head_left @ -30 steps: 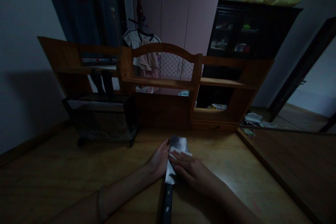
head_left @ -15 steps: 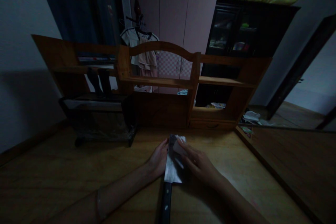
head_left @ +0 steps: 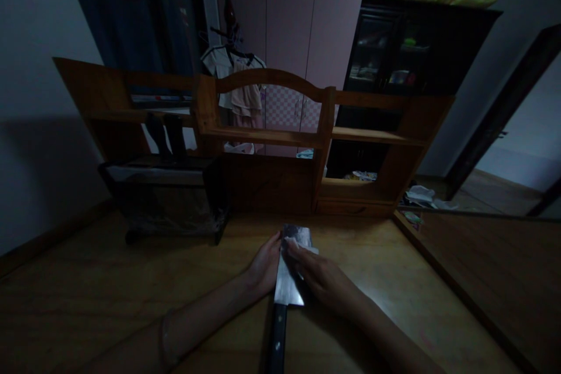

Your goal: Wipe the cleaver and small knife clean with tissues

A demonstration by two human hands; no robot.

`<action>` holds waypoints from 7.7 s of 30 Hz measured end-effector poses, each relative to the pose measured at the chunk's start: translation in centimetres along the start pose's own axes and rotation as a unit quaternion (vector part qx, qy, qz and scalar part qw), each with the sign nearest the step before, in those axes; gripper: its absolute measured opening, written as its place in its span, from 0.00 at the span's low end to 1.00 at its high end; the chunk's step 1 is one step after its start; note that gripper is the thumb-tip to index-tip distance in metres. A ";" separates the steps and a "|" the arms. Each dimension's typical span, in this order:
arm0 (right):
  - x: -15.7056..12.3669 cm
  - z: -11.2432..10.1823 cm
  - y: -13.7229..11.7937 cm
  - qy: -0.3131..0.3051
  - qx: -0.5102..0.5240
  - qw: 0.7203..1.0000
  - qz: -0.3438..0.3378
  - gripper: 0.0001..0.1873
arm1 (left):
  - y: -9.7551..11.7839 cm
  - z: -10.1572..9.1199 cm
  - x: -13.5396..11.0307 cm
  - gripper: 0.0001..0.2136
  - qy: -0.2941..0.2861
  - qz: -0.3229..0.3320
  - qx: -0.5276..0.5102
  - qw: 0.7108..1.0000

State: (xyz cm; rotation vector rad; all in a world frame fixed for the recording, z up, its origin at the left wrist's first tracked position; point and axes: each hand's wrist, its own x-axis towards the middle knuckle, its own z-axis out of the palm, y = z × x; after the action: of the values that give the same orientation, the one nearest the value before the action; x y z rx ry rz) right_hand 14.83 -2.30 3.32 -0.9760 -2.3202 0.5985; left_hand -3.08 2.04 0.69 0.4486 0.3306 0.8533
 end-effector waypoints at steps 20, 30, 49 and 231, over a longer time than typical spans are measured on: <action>-0.3 0.0 -0.3 -0.010 -0.029 1.000 -0.006 0.34 | 0.0 0.4 0.1 0.16 0.059 0.006 -0.006 0.998; -0.1 0.3 0.6 -0.026 -0.062 0.998 0.020 0.29 | -0.1 -0.4 0.4 0.19 -0.006 -0.009 -0.005 1.000; -0.2 0.1 1.0 0.052 -0.043 0.993 0.098 0.25 | -0.2 -0.6 0.6 0.17 0.021 -0.003 -0.012 1.000; -0.4 -1.0 -0.6 -0.032 -0.067 0.997 -0.033 0.22 | -0.2 -0.2 0.4 0.13 0.070 -0.090 0.044 0.992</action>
State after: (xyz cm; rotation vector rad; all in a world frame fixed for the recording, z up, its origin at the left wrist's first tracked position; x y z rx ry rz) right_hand 15.41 -2.77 4.28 -0.9491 -2.4649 0.4596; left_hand -2.80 2.28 0.40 0.4336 0.5322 0.6966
